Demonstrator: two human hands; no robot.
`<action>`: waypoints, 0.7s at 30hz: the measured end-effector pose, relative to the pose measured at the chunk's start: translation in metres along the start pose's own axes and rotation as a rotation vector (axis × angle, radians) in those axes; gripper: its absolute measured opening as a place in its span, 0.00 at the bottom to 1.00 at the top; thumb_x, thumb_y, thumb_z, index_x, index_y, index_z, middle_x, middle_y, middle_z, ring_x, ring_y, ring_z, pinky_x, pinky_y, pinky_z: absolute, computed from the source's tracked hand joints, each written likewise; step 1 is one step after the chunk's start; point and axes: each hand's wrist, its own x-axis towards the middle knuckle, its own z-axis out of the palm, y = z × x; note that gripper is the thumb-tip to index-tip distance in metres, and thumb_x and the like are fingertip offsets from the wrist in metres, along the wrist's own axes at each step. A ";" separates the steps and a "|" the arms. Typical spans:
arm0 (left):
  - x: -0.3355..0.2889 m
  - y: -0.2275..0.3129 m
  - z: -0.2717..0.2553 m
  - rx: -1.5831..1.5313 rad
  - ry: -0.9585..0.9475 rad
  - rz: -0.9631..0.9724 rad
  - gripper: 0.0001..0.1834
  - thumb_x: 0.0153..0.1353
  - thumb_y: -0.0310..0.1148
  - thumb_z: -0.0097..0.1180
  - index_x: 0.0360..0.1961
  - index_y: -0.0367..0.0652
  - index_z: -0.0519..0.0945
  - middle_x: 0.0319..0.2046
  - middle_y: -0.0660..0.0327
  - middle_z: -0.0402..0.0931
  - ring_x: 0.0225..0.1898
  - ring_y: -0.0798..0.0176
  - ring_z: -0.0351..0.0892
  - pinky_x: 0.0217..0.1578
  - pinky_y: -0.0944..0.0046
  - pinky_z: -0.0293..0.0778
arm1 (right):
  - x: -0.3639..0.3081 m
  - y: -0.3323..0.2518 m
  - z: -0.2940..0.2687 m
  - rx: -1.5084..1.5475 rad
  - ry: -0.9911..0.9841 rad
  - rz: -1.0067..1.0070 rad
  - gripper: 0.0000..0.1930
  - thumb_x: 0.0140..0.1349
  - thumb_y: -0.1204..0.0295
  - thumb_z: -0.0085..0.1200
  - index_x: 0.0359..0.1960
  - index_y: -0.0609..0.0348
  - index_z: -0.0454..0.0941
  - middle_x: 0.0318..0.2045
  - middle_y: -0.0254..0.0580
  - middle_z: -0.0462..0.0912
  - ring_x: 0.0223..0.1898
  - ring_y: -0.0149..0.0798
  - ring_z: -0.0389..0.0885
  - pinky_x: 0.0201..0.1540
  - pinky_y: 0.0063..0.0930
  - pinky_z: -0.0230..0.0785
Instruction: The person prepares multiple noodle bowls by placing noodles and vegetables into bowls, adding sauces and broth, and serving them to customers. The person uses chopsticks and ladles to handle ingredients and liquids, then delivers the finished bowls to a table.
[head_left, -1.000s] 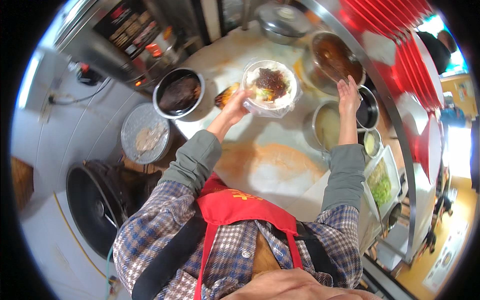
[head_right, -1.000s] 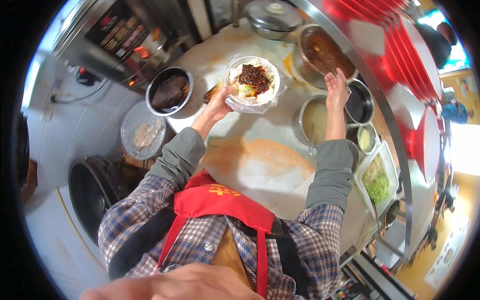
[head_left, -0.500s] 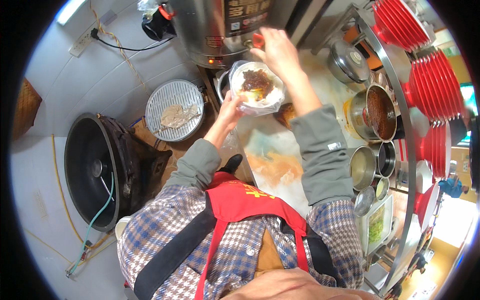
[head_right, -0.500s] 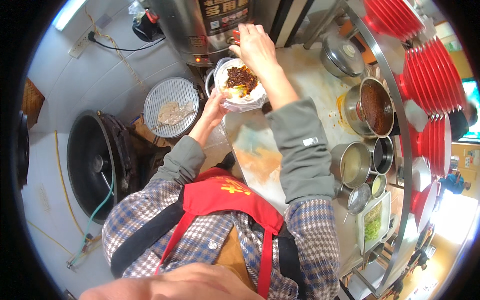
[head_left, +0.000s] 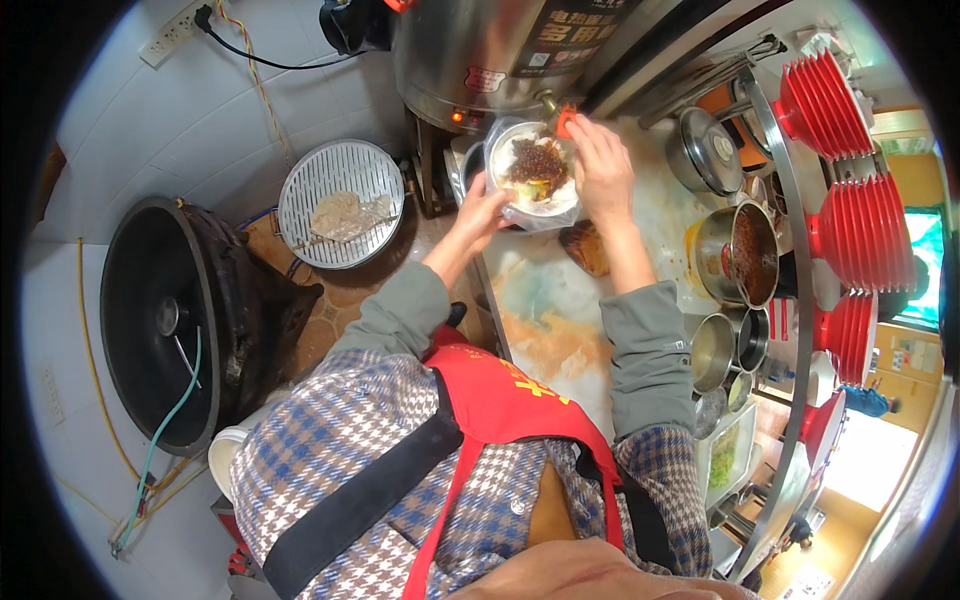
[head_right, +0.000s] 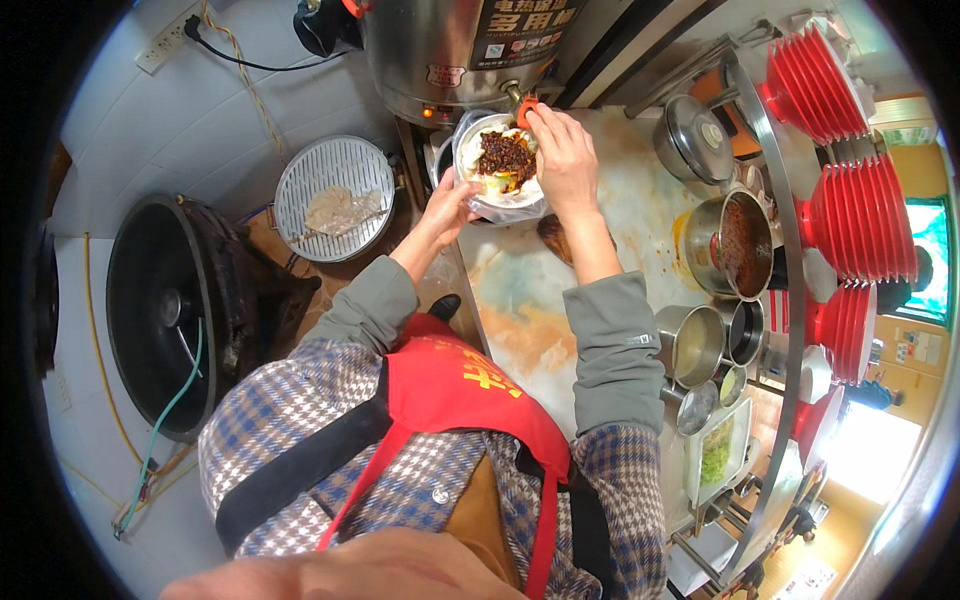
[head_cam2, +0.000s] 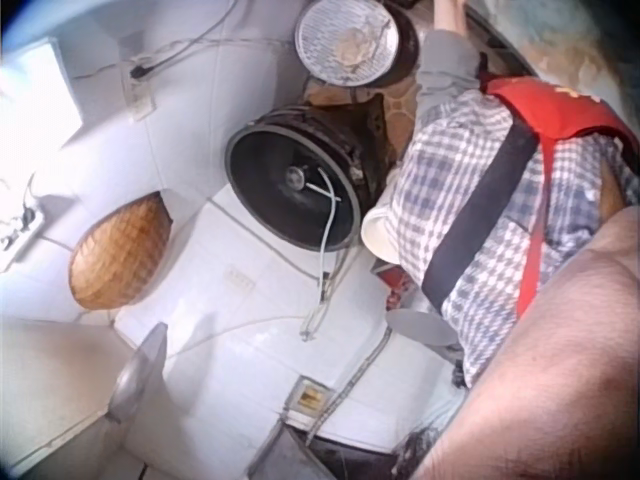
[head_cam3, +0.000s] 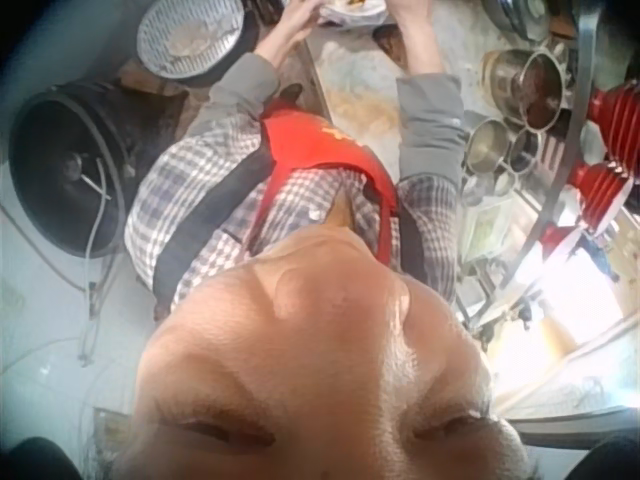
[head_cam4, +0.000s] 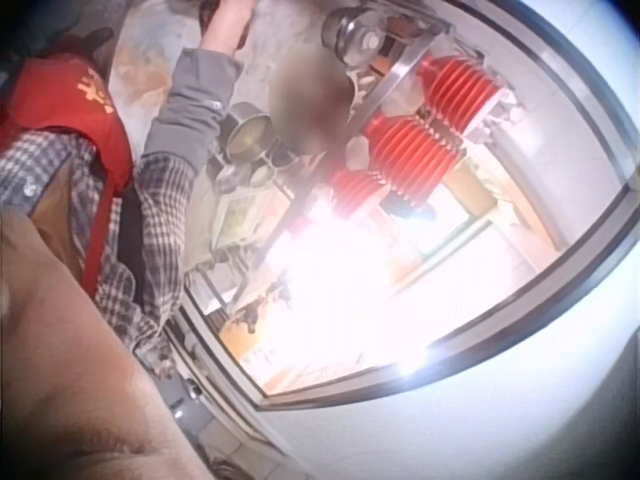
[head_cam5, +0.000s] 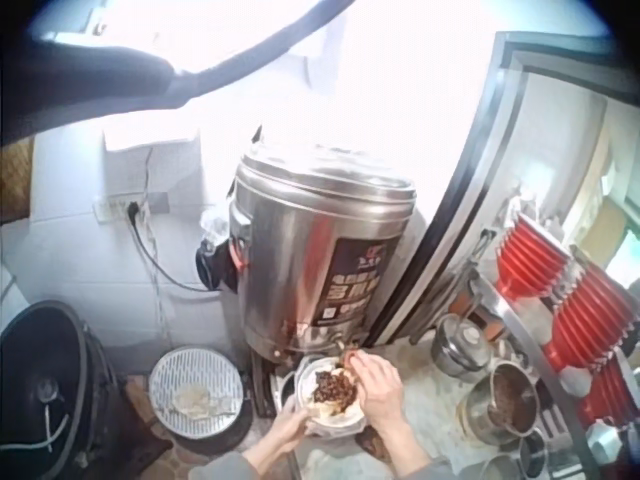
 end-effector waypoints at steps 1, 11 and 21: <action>0.001 -0.001 -0.002 0.011 0.019 -0.017 0.22 0.60 0.26 0.54 0.56 0.49 0.64 0.48 0.62 0.73 0.42 0.66 0.77 0.30 0.66 0.77 | -0.001 -0.001 0.000 0.000 -0.028 0.013 0.26 0.47 0.81 0.56 0.52 0.52 0.76 0.53 0.34 0.77 0.52 0.40 0.75 0.53 0.34 0.69; 0.009 -0.008 -0.009 0.006 -0.016 -0.034 0.23 0.61 0.26 0.54 0.55 0.50 0.62 0.51 0.62 0.72 0.47 0.64 0.78 0.38 0.62 0.80 | -0.002 0.001 -0.005 0.052 -0.146 0.031 0.28 0.49 0.81 0.55 0.56 0.52 0.73 0.57 0.35 0.74 0.52 0.41 0.75 0.51 0.35 0.70; 0.009 -0.009 -0.010 0.005 -0.006 -0.045 0.29 0.61 0.27 0.56 0.61 0.51 0.59 0.53 0.60 0.71 0.50 0.62 0.77 0.44 0.58 0.79 | 0.026 -0.001 -0.010 -0.031 -0.169 -0.074 0.16 0.48 0.76 0.62 0.41 0.56 0.76 0.51 0.35 0.77 0.51 0.41 0.74 0.49 0.35 0.72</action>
